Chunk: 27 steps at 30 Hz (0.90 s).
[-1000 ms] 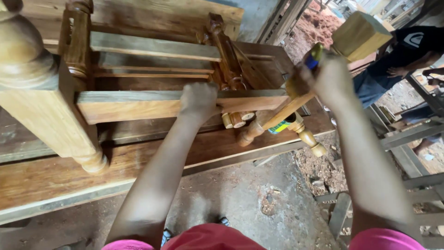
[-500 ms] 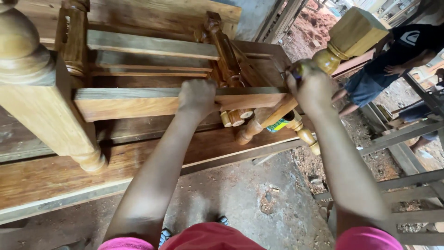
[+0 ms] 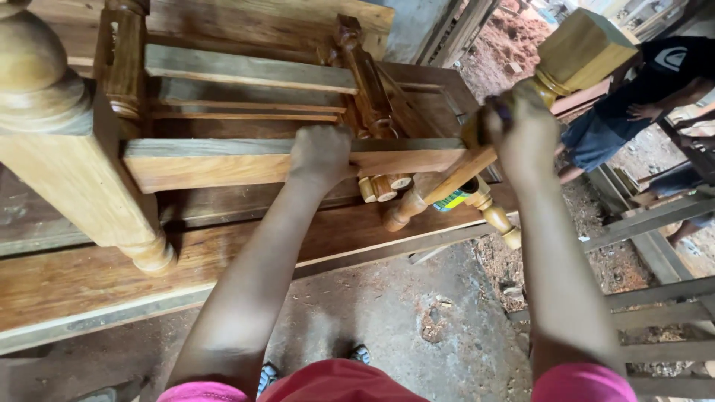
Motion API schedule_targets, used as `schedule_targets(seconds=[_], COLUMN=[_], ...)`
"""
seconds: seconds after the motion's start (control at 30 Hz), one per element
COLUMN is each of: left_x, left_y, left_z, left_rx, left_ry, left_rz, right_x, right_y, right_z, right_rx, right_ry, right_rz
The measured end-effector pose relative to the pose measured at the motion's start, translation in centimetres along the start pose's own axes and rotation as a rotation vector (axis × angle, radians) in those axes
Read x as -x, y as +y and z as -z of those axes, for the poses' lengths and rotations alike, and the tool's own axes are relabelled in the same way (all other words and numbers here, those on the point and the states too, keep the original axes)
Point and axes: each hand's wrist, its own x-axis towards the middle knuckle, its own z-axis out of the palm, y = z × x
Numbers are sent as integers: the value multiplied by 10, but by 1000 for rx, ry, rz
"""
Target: The person applies a dark wood stain to a wooden bed frame using a paintbrush. They repeatedly dip the brush into a can of stain and coat the turned legs and horizontal slats of the frame.
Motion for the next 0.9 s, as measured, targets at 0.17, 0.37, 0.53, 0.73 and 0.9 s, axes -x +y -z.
schedule_targets(seconds=[0.17,0.37,0.53,0.73,0.9], left_x=[0,14,14,21,21], left_y=[0,4,1,2,4], left_z=[-1,19,19,28,29], left_rx=[11,20,69,61,64], left_ry=[-18,-53,-31,-30,-46], left_rz=[-1,8,8,4,9], right_x=[90,180,183,160,160], right_y=[-22,-55,-88,-93,-76], right_z=[-41,-127,-111,-96,-98], right_rx=[-68,-350,-195,-1391,-474], right_ry=[347,613,515,643,522], right_rz=[-16,-247,-319,-859,-70])
